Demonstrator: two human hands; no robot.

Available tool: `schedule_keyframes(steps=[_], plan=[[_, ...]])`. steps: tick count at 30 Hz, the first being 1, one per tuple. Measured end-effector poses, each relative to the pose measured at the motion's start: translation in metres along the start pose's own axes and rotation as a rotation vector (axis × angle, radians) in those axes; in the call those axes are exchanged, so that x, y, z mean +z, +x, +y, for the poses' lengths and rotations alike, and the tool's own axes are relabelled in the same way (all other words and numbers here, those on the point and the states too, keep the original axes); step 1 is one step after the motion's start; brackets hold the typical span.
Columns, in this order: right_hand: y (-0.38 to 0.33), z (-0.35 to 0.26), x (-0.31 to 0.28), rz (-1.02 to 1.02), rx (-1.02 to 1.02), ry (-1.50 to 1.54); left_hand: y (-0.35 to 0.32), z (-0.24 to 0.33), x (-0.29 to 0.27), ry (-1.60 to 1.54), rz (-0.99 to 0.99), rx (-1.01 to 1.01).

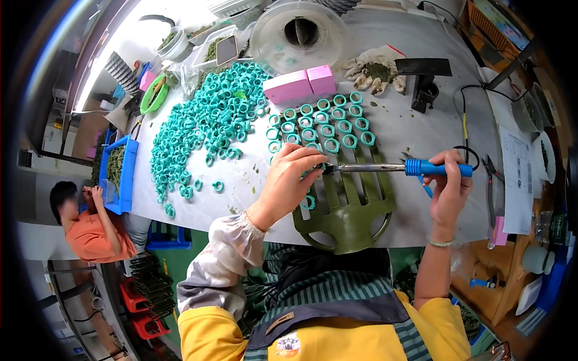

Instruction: The person uses cutters and a soldering iron to attach green plastic rings onto a green plastic frame. They also place green plastic rings into a clear plastic bag.

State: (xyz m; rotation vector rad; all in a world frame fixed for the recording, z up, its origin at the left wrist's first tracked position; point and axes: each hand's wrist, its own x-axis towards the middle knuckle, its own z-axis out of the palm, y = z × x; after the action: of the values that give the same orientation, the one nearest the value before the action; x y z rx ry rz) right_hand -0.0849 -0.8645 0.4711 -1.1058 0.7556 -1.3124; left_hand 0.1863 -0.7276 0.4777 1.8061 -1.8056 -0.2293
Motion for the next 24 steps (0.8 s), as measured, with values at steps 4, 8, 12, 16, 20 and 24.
schedule_keyframes(steps=[4, 8, 12, 16, 20, 24], plan=[[0.002, -0.014, -0.012, 0.018, -0.056, -0.033, 0.002, 0.002, -0.001, 0.017, -0.02, 0.031], [0.003, -0.027, -0.023, 0.042, -0.05, -0.079, 0.008, -0.007, -0.014, -0.189, 0.023, -0.05], [0.003, -0.032, -0.019, 0.015, -0.035, -0.072, -0.013, -0.105, -0.046, 0.114, 0.274, -0.289], [0.0, -0.036, -0.016, 0.053, -0.04, -0.096, -0.046, -0.145, -0.047, 0.549, 0.223, -0.257], [-0.001, -0.039, -0.019, 0.032, -0.068, -0.125, -0.046, -0.114, -0.055, 0.011, 0.212, -0.5], [-0.001, -0.041, -0.02, 0.024, -0.083, -0.106, -0.032, -0.033, -0.064, -0.505, 0.085, -0.427]])
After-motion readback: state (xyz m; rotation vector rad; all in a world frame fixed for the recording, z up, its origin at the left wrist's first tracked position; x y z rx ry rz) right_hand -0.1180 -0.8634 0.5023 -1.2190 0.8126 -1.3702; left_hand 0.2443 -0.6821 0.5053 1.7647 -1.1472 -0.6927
